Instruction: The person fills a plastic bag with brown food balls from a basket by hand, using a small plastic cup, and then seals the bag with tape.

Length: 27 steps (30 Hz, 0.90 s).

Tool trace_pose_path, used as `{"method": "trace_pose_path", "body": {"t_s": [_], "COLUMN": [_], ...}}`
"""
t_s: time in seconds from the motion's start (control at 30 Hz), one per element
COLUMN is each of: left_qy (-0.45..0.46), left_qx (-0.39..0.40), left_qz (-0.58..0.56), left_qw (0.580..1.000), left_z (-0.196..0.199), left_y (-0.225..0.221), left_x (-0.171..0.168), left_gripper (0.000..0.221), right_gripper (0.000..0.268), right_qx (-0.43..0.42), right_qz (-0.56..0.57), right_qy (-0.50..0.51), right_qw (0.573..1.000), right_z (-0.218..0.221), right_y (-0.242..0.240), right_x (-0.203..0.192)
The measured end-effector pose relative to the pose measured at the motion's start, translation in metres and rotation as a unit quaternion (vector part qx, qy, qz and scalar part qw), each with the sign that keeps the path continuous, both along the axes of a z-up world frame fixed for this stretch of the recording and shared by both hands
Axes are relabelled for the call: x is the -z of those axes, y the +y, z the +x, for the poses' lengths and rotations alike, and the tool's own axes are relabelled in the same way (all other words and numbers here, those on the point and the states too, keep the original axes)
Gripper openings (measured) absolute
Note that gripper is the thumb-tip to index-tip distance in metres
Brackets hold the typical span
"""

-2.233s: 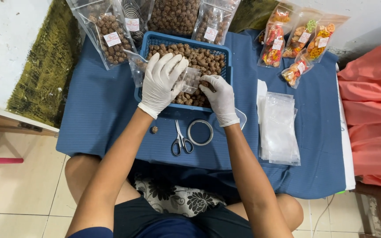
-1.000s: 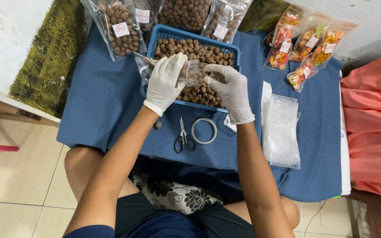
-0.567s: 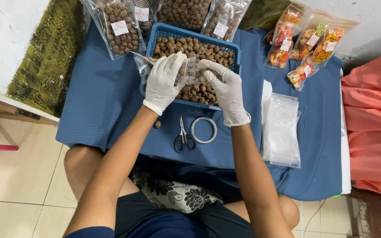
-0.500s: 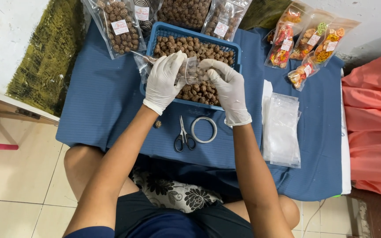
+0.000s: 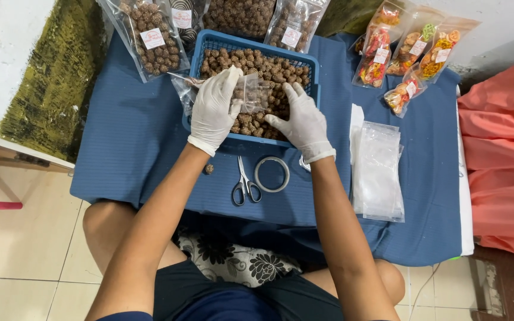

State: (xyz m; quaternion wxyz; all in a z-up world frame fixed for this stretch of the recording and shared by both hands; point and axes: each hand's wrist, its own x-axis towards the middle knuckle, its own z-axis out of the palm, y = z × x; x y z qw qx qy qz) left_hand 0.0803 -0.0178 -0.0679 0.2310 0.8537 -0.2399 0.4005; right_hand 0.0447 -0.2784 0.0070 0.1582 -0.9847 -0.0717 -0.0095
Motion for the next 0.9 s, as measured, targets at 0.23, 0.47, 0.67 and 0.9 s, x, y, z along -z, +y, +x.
{"method": "trace_pose_path", "body": {"t_s": [0.23,0.47,0.67,0.9], "left_qy": [0.006,0.021,0.016,0.024], "left_qx": [0.016,0.03,0.018,0.006], "left_qz": [-0.014,-0.024,-0.017,-0.013], "left_qw": [1.0,0.999,1.0,1.0], "left_z": [-0.011,-0.019,-0.016,-0.012], "left_y": [0.002,0.003,0.002,0.001], "left_x": [-0.021,-0.031,-0.026,-0.02], "left_gripper": [0.088,0.087,0.084,0.087], "right_gripper": [0.125,0.119,0.074,0.052], "right_qx": [-0.026,-0.048,-0.048,0.021], "right_qz": [0.156,0.059,0.064,0.272], "right_qy": [0.037,0.058,0.006,0.047], "right_qw": [0.987,0.995,0.997,0.961], "right_z": [0.026,0.039,0.047,0.076], "right_y": [0.016,0.026,0.009,-0.014], "right_x": [0.022,0.043,0.055,0.045]}}
